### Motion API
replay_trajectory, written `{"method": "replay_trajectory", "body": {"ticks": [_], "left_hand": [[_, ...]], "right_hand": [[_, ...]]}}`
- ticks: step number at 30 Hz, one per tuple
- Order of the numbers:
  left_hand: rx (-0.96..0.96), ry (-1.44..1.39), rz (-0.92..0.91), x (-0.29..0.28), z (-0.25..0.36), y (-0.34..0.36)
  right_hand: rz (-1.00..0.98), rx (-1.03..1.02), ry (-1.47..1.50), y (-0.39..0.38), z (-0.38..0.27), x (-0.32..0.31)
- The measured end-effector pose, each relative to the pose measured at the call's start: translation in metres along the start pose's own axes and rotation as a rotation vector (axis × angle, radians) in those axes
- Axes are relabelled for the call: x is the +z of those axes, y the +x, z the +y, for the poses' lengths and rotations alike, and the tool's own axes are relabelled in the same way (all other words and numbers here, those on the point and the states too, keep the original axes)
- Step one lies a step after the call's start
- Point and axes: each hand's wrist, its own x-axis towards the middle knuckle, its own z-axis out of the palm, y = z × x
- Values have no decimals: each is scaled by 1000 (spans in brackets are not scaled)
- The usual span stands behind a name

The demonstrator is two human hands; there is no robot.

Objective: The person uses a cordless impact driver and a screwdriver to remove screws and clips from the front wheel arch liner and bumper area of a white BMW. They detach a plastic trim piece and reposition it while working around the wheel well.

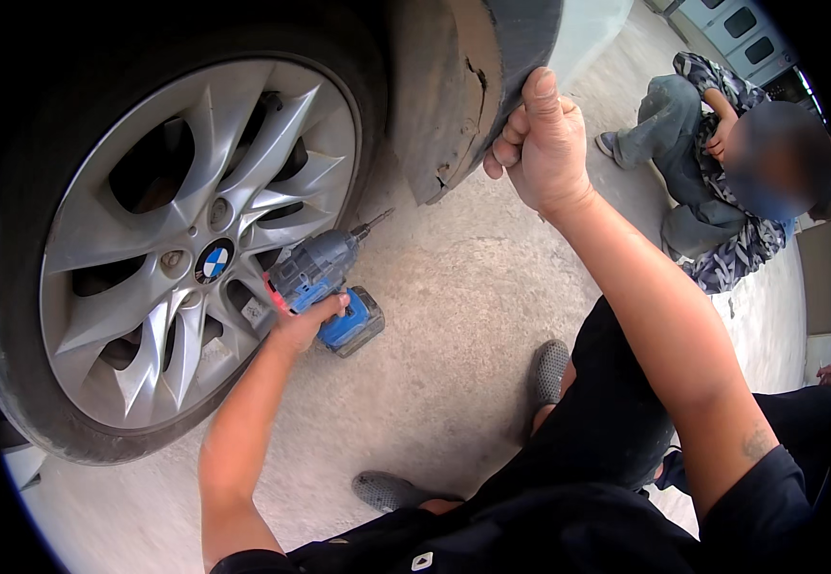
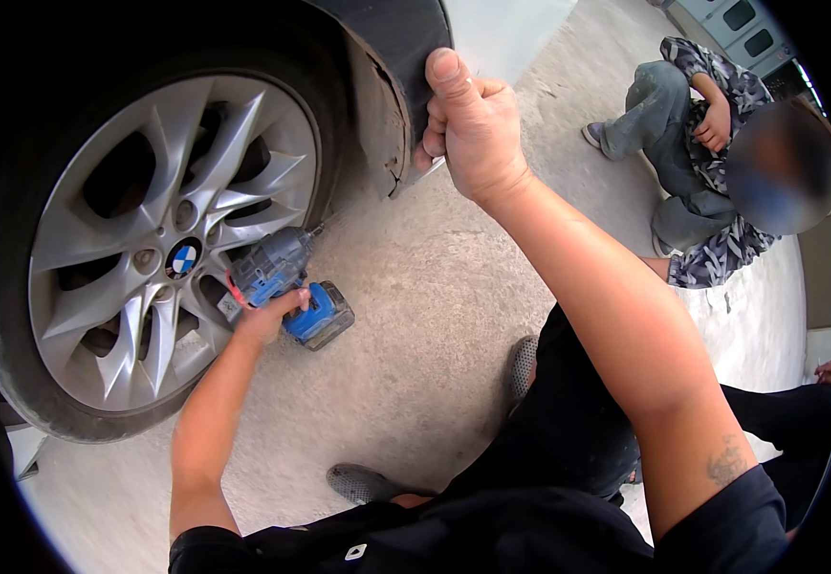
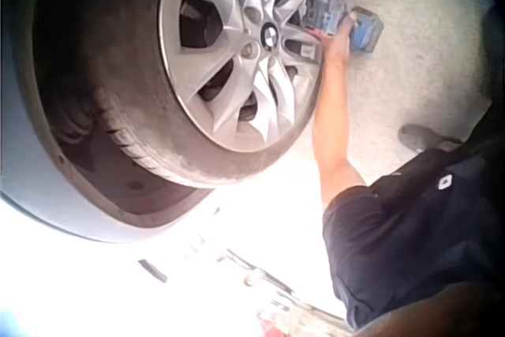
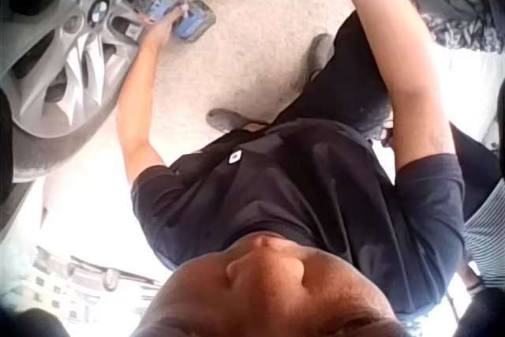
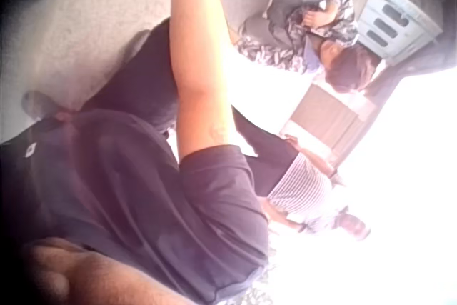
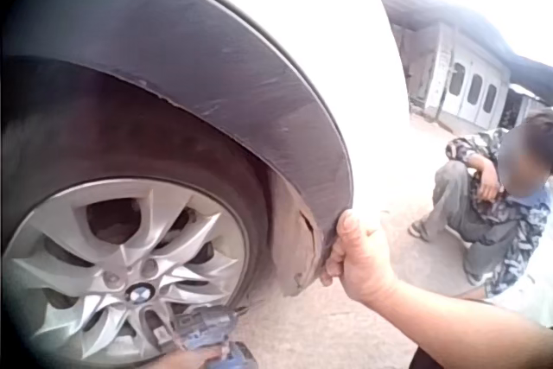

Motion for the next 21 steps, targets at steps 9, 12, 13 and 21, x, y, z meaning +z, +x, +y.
{"method": "replay_trajectory", "body": {"ticks": [9,12,13,21], "left_hand": [[137,-434,-155,14,44,17],[125,-360,-173,12,38,20],[107,-344,-180,12,35,20],[104,-280,-172,19,38,26]], "right_hand": [[-46,11,16,0,1,-2],[-47,-5,17,0,2,-1],[-47,-11,17,0,2,1],[-39,3,24,0,3,-1]]}}
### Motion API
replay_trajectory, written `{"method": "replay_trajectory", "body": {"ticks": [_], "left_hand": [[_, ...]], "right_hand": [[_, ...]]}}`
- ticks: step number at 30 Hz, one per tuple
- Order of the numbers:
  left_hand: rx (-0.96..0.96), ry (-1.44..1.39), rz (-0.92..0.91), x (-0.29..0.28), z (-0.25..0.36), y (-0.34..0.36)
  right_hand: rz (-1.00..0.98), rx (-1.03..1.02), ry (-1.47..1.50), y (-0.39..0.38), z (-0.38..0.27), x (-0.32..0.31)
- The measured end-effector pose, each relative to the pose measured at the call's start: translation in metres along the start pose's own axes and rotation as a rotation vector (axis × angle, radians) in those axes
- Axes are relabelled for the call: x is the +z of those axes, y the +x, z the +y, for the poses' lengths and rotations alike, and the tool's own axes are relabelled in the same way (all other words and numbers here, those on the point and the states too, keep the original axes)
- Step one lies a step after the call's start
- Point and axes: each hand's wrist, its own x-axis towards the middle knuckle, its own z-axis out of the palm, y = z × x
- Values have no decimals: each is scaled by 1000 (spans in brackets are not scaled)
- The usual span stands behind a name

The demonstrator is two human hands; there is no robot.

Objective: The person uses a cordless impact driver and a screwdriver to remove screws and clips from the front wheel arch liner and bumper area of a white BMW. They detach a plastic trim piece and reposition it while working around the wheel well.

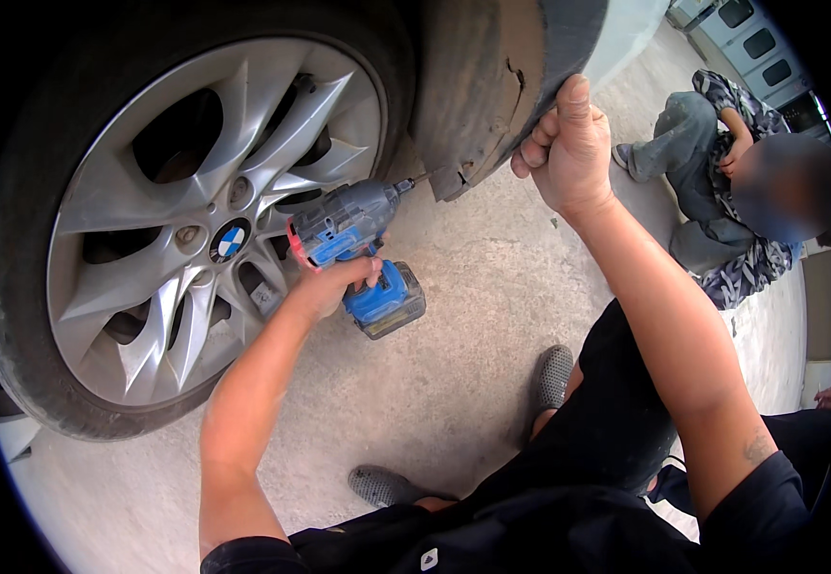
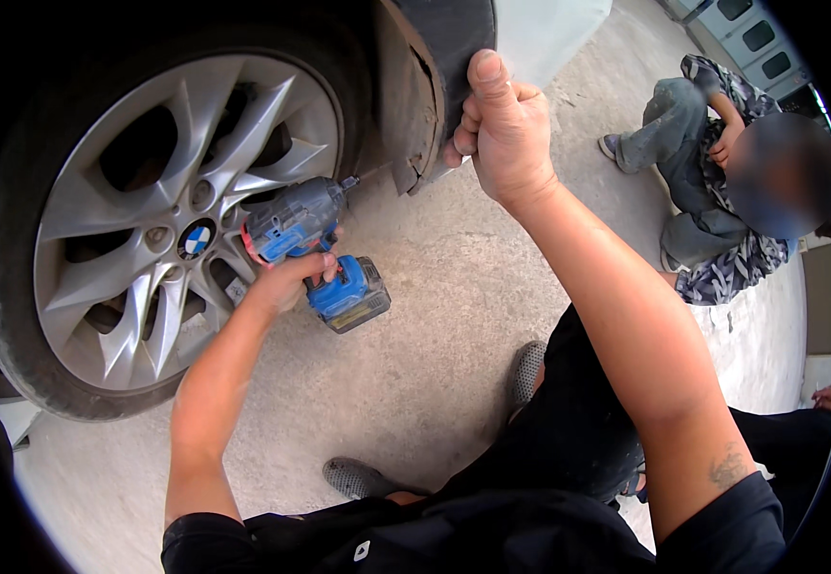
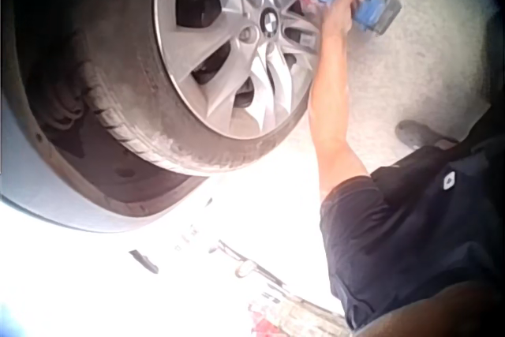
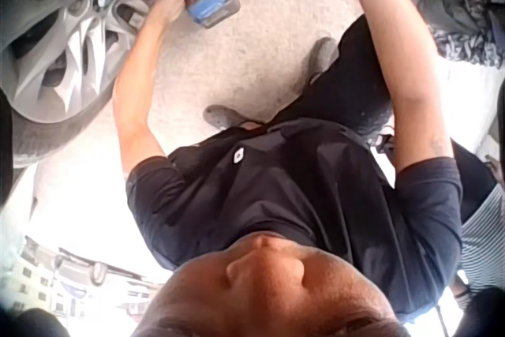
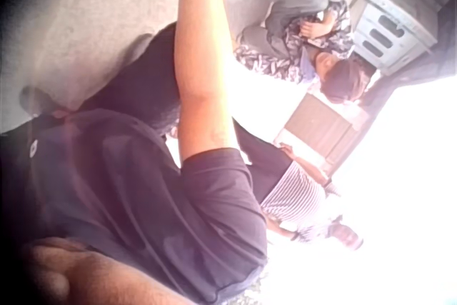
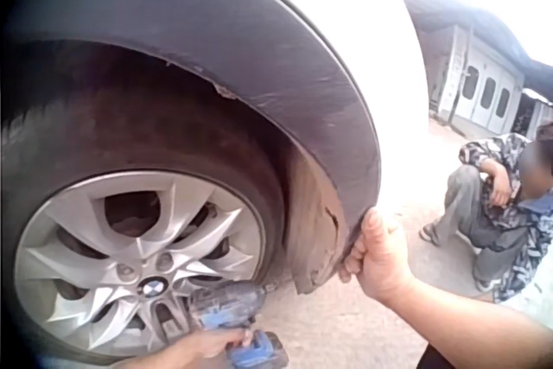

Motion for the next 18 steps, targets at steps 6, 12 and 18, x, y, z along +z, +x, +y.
{"method": "replay_trajectory", "body": {"ticks": [6,12,18], "left_hand": [[47,-48,-13,10,-1,5],[8,-25,-45,6,-6,9],[-14,-69,-24,6,-6,11]], "right_hand": [[-14,-9,-14,-1,-2,1],[-14,-9,-16,0,0,-1],[-5,-6,-25,0,0,-1]]}}
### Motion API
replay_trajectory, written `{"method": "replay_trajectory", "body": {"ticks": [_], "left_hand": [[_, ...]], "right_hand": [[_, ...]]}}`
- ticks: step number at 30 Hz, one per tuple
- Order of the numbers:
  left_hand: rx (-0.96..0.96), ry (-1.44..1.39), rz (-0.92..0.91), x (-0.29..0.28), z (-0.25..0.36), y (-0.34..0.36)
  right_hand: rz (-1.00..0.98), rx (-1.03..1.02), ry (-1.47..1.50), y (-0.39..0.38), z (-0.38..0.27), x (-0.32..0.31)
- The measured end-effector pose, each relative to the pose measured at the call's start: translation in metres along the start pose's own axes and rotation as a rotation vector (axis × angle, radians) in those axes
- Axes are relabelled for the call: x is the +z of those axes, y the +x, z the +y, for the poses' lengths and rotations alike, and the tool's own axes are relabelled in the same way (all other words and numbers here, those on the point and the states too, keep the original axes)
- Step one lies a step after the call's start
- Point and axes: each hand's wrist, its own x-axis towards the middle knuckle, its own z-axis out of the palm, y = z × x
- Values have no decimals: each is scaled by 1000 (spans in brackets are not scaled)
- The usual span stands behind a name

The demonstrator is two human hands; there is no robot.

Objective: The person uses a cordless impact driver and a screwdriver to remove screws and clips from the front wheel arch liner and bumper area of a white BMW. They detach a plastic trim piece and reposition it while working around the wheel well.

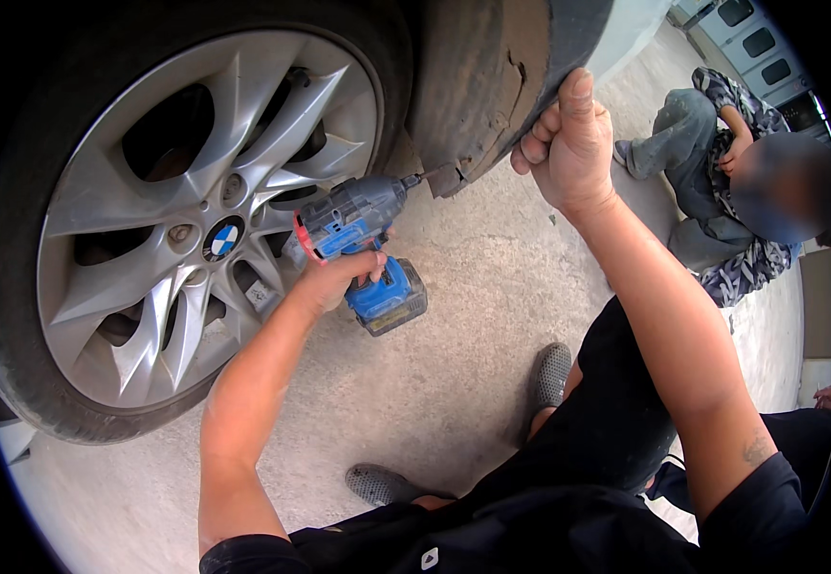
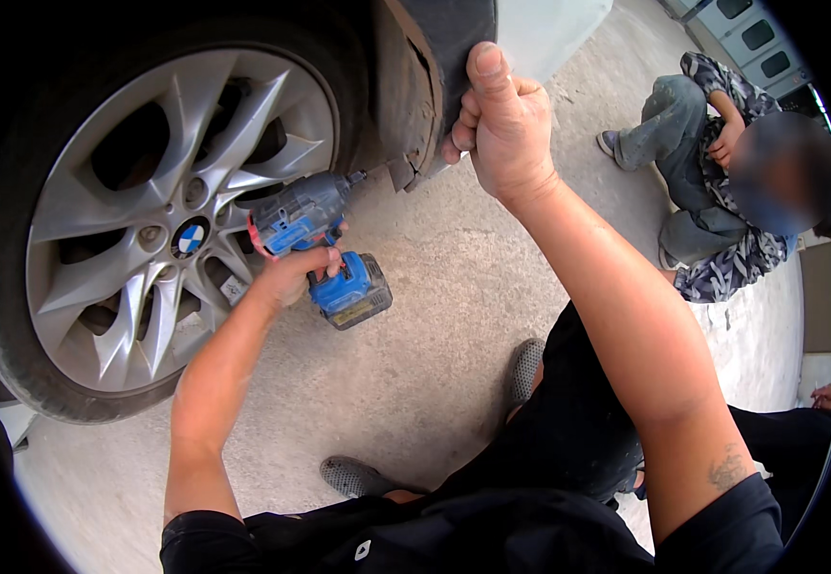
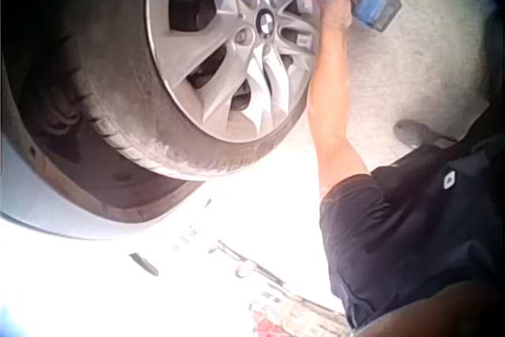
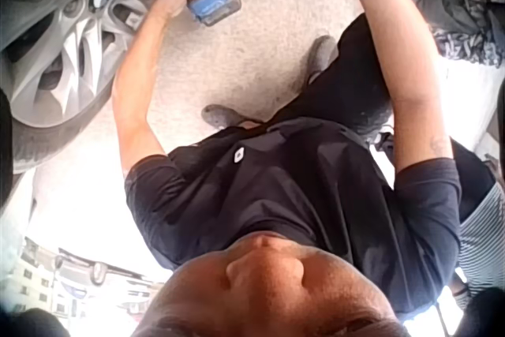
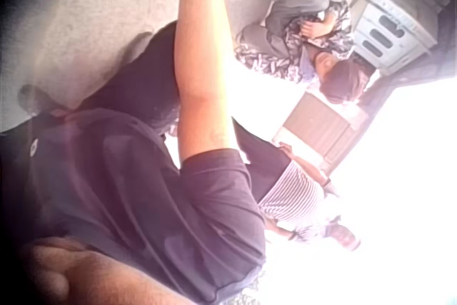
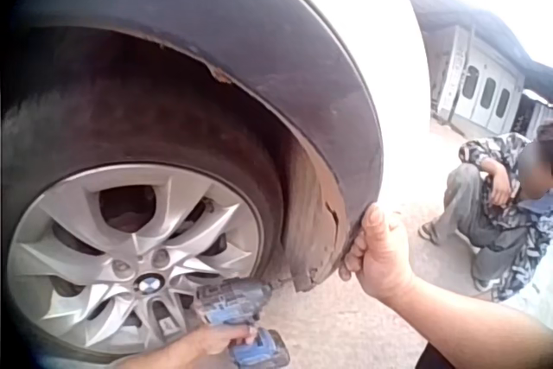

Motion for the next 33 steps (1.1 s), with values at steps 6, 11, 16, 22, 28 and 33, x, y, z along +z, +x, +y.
{"method": "replay_trajectory", "body": {"ticks": [6,11,16,22,28,33], "left_hand": [[48,11,2,4,-3,2],[36,-36,3,8,-1,2],[47,9,10,3,-3,1],[35,-10,28,7,-2,2],[33,-30,13,7,-2,3],[26,-35,5,7,-2,3]], "right_hand": [[-15,-5,11,2,1,-1],[-20,-5,11,1,0,-3],[13,-10,13,1,-1,2],[-17,-15,7,1,0,-1],[-5,-18,-2,0,-2,2],[2,-22,-10,0,-1,1]]}}
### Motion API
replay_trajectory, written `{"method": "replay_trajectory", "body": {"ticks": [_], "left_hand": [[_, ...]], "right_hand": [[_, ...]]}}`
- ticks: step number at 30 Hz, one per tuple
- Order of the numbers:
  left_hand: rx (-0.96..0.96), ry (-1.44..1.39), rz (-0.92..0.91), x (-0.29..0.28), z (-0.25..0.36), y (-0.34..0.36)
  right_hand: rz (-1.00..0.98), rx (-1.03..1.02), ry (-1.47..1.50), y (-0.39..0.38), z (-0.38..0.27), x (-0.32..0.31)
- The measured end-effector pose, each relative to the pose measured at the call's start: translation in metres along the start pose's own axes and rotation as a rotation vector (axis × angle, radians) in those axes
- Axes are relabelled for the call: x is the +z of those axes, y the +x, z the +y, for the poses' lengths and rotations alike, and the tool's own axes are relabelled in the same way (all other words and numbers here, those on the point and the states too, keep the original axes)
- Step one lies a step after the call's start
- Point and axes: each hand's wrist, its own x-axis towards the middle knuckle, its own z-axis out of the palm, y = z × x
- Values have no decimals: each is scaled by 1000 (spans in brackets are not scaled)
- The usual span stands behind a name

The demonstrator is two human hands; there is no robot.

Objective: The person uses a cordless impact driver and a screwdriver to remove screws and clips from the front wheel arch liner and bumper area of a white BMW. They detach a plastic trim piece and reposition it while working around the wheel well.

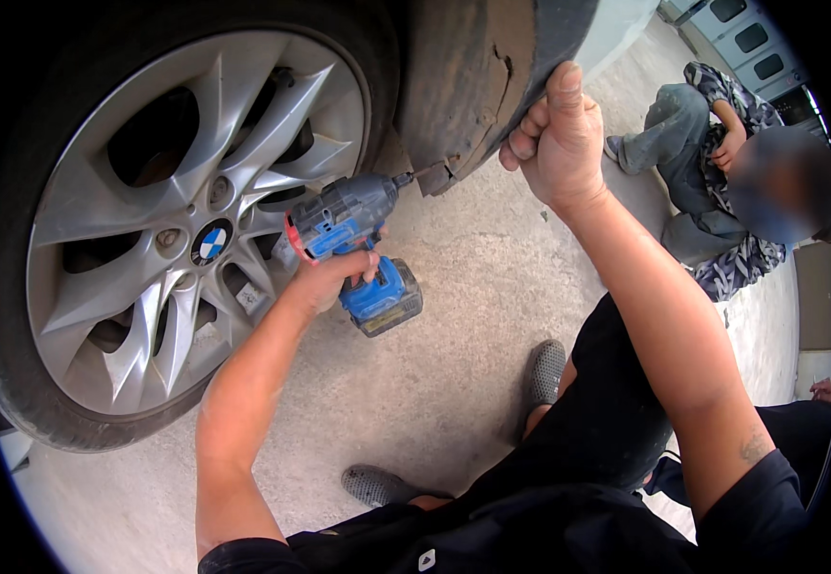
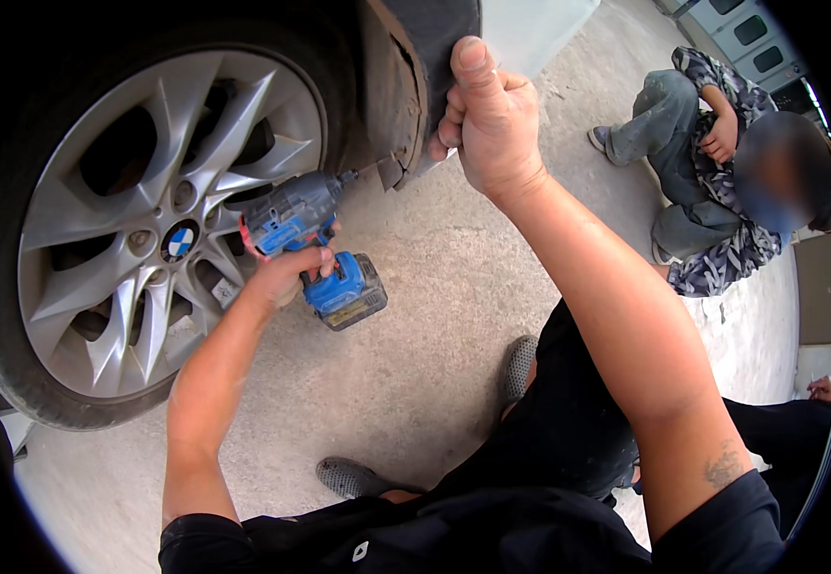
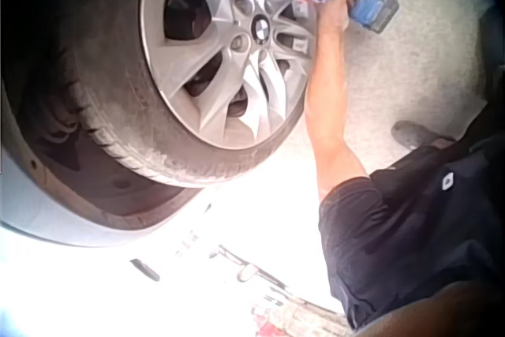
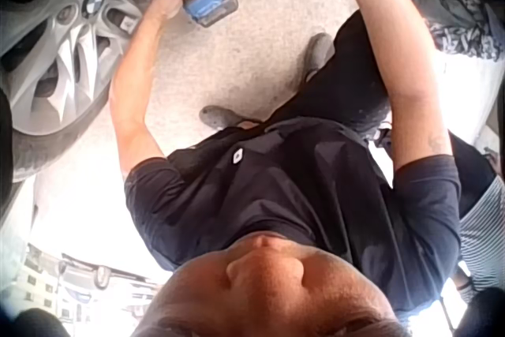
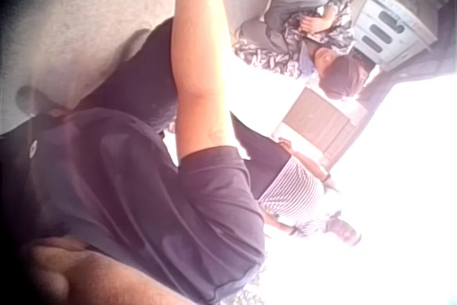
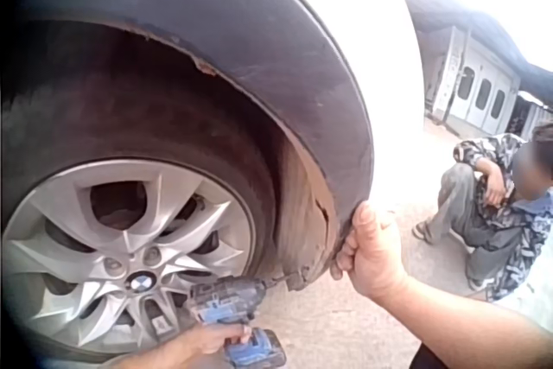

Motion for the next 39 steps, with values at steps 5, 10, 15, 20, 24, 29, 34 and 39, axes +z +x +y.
{"method": "replay_trajectory", "body": {"ticks": [5,10,15,20,24,29,34,39], "left_hand": [[-14,2,5,3,4,0],[-22,-5,-10,-4,0,3],[-25,-24,-31,-6,0,6],[-39,-14,-40,-6,1,7],[-22,-54,-74,-9,-2,9],[-50,-60,-91,-9,2,12],[-58,1,-96,-9,6,12],[-70,-4,-95,-10,2,11]], "right_hand": [[-13,-6,-10,1,3,-4],[-21,1,12,1,2,-3],[-4,-4,9,0,1,1],[0,-20,-6,-1,1,0],[25,-11,-9,0,2,1],[6,-6,-95,0,3,1],[7,8,-58,1,6,-4],[93,-9,-57,1,4,6]]}}
